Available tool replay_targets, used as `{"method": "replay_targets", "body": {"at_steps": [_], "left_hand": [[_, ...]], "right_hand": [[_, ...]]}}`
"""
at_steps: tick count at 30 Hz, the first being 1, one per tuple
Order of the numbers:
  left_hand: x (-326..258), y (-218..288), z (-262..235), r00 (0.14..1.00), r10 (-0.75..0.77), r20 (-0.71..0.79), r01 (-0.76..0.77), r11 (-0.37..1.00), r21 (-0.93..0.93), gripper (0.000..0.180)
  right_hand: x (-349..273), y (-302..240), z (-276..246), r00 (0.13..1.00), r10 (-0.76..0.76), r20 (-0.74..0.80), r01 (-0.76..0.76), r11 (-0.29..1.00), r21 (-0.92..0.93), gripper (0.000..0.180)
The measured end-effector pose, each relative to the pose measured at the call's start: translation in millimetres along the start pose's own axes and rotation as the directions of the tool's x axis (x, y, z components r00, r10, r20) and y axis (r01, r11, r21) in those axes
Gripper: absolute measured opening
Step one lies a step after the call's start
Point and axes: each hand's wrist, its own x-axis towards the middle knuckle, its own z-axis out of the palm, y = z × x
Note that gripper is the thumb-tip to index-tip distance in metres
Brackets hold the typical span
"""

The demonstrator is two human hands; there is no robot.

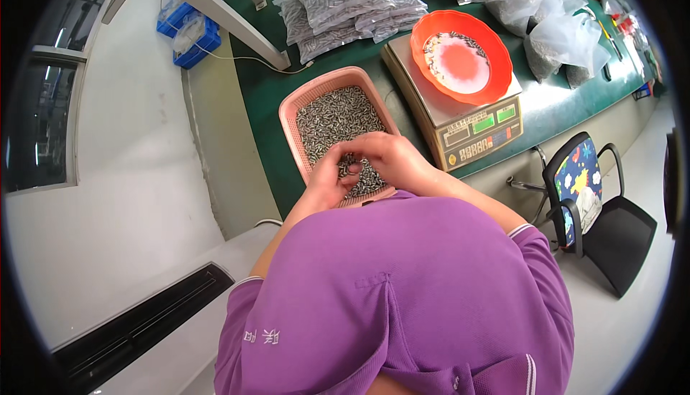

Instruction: Weighing and sorting small metal hardware components using a digital scale and a tray on an industrial workbench.

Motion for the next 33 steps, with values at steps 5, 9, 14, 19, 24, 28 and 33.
{"method": "replay_targets", "body": {"at_steps": [5, 9, 14, 19, 24, 28, 33], "left_hand": [[-7.1, 4.4, 9.7, 0.997, -0.045, 0.062, 0.045, 0.999, 0.003, 0.021], [-13.1, 8.1, 6.6, 0.996, -0.022, 0.088, 0.019, 0.999, 0.033, 0.021], [-18.7, 8.7, 8.5, 0.968, -0.004, 0.251, -0.006, 0.999, 0.039, 0.02], [-27.3, 9.9, 20.5, 0.964, 0.019, 0.267, -0.051, 0.992, 0.114, 0.023], [-27.7, 8.6, 29.5, 0.952, 0.009, 0.307, -0.066, 0.982, 0.175, 0.03], [-28.8, 6.5, 28.5, 0.96, 0.032, 0.28, -0.091, 0.976, 0.2, 0.031], [-24.4, 5.4, 23.8, 0.958, 0.041, 0.283, -0.098, 0.977, 0.192, 0.027]], "right_hand": [[9.1, 4.9, -23.9, 0.964, -0.086, -0.251, 0.031, 0.976, -0.215, 0.035], [16.8, 27.6, -85.2, 0.867, -0.112, -0.486, -0.082, 0.929, -0.36, 0.032], [19.3, 29.3, -108.7, 0.806, -0.316, -0.501, -0.054, 0.803, -0.593, 0.027], [8.5, 23.8, -39.5, 0.913, 0.3, -0.278, -0.163, 0.889, 0.428, 0.027], [-5.0, 36.7, 4.0, 0.882, 0.365, 0.297, -0.353, 0.097, 0.931, 0.041], [-5.2, 35.1, 6.9, 0.876, 0.338, 0.345, -0.347, -0.056, 0.936, 0.043], [-6.5, 31.0, 4.7, 0.873, 0.36, 0.33, -0.333, -0.056, 0.941, 0.041]]}}
